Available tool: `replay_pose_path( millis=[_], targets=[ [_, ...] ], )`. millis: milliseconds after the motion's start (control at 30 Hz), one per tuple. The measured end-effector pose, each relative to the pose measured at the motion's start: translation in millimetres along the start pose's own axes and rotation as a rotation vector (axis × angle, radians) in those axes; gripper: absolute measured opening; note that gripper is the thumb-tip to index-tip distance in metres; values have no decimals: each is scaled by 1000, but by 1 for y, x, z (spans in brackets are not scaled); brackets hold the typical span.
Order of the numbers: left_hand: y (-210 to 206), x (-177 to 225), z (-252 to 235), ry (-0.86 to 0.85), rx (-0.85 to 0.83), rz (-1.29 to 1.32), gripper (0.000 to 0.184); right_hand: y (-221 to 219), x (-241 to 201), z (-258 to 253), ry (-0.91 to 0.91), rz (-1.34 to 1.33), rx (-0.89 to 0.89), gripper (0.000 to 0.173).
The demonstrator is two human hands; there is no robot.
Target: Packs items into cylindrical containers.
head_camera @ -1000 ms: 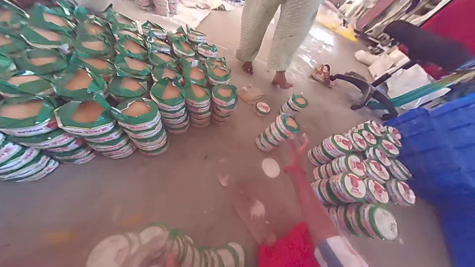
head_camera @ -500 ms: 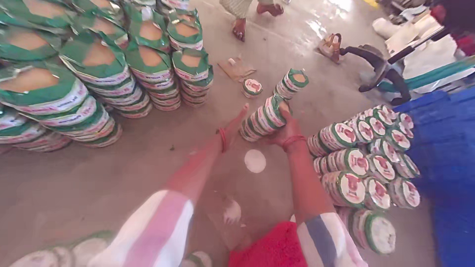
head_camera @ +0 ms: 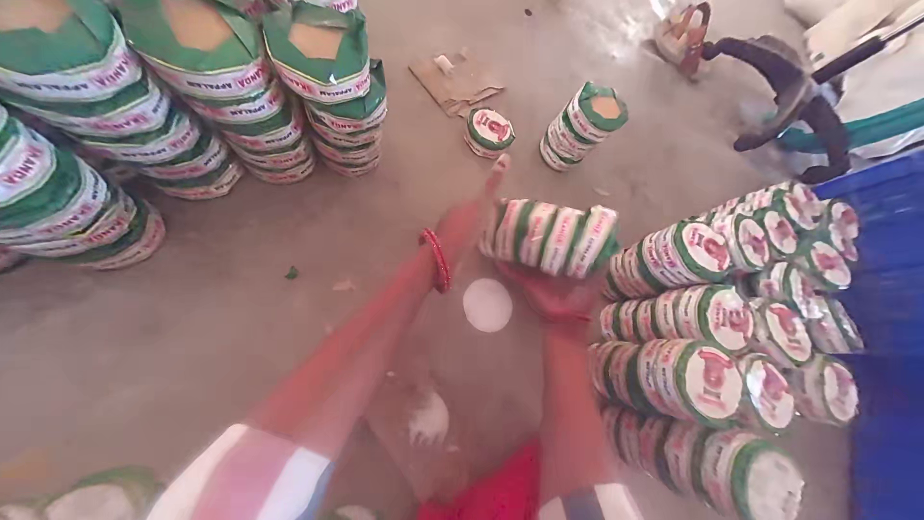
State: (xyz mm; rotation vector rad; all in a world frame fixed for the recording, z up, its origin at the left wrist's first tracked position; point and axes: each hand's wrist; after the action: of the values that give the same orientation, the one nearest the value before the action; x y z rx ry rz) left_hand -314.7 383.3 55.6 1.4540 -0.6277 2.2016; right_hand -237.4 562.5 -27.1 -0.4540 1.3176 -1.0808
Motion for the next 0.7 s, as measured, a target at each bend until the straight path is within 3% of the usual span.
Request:
replay_pose_path(
  millis=[67, 167, 267, 467, 600, 700],
  targets=[
    [1, 23, 2, -52, -51, -54, 72, 10, 9, -2, 75, -113, -37, 104],
    [2, 46, 13, -260, -178, -149, 70, 14, 22, -6, 251, -247, -110, 96],
    [-3, 61, 30, -361, -240, -187, 66, 9, 19, -5, 348, -286, -164, 85],
    [-10, 72, 46, -477, -244, -126, 62, 9, 12, -5, 445, -323, -260, 69],
    [-15, 65, 44, -521, -247, -115, 56, 3, 7, -1, 496, -297, -314, 76],
    [-17, 56, 41, -628, -115, -256, 64, -4, 6, 4, 495, -222, -454, 75]
  ],
)
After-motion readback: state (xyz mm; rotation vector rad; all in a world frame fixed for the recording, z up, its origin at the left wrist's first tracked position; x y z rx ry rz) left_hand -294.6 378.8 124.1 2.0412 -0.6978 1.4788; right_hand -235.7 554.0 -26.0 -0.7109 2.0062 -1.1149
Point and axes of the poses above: each hand's wrist, its own z-axis away from the middle knuckle, its own y-axis out of the back of the hand, x = y × z, and after that the axes turned 3 degrees about -x, right-handed
